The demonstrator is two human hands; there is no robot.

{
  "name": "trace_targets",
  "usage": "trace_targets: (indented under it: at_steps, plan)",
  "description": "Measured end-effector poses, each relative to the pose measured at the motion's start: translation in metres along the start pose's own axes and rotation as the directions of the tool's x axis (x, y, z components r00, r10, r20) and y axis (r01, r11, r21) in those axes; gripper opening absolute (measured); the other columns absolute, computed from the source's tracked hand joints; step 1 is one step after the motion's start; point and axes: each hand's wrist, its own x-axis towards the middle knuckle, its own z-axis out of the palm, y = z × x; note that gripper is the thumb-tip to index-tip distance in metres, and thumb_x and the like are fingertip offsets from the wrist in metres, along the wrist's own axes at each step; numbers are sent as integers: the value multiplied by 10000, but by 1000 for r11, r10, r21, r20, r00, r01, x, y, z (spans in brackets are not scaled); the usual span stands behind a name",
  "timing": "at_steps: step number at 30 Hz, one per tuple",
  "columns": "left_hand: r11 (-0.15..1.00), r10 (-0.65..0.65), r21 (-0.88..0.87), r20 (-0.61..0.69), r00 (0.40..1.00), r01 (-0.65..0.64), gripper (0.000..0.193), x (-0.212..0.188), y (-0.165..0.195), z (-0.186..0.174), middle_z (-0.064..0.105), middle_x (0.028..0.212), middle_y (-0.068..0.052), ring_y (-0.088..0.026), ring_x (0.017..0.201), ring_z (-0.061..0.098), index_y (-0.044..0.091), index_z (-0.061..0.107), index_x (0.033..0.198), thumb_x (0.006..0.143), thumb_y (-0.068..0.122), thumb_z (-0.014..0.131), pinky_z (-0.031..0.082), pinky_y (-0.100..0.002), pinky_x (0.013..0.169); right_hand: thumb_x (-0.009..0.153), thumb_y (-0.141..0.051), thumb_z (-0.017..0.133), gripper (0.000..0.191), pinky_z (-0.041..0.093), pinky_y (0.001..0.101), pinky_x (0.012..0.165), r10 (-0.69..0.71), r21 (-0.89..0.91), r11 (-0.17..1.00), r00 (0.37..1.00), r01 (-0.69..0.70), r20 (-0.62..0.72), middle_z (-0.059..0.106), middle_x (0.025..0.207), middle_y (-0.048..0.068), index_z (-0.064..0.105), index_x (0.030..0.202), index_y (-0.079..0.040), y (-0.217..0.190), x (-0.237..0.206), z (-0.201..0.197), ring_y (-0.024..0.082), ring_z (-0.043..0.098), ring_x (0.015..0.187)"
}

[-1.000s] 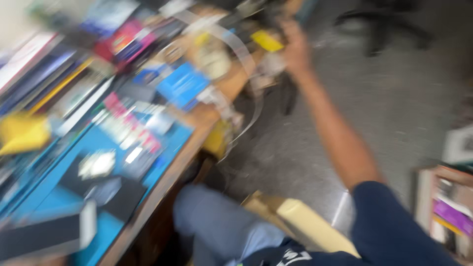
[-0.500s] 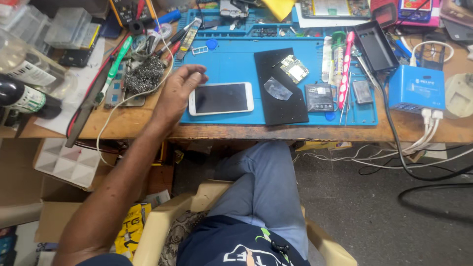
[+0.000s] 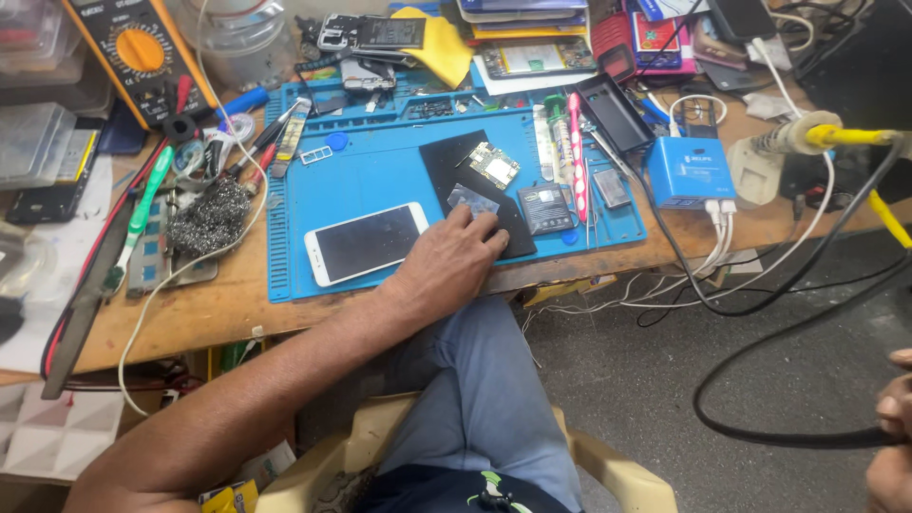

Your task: The person holds a smartphone on a repair mat and heats its screen edge with a heat gun. They then pry along the screen edge with a small tool, working the screen loose from the phone body.

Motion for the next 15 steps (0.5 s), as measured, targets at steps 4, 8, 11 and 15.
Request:
trace_targets:
  at_steps: [4, 8, 11, 15]
  plan:
    - [999, 18, 50, 25, 1000, -19, 119, 7, -9, 25, 601, 1038, -137, -273, 960, 582, 16, 649, 955, 842, 52, 650, 530, -369, 844, 988, -39, 510, 109, 332, 177, 617, 18, 216, 976, 999, -25, 35, 488, 790, 10, 553, 1086, -19, -37, 8, 32, 52, 424, 648]
    - [999, 10, 50, -219, 976, 1, 312, 20, 17, 16, 609, 1133, -142, -264, 1027, 587, -4, 647, 1074, 765, 36, 669, 536, -337, 905, 1031, -39, 594, 179, 432, 189, 700, 23, 332, 942, 994, -56, 103, 563, 913, 25, 509, 1187, -15, -134, 12, 114, 75, 534, 758]
    - [972, -125, -225, -285, 950, 61, 313, 14, 61, -4, 666, 1140, -119, -273, 1052, 631, 63, 664, 1148, 843, 113, 712, 499, -452, 881, 1007, -17, 669, 393, 520, 211, 769, 25, 235, 970, 991, -56, 133, 607, 1041, 34, 434, 1321, -33, -205, -2, 179, 100, 629, 874]
    - [344, -368, -932, -245, 897, -114, 410, -8, 111, -13, 680, 1223, -109, -189, 1139, 655, 32, 592, 1354, 1054, 286, 709, 546, -378, 1014, 991, 1, 769, 495, 585, 239, 877, -68, 347, 937, 993, 30, 97, 610, 1159, 82, 415, 1336, -27, -261, -24, 234, 139, 683, 1011]
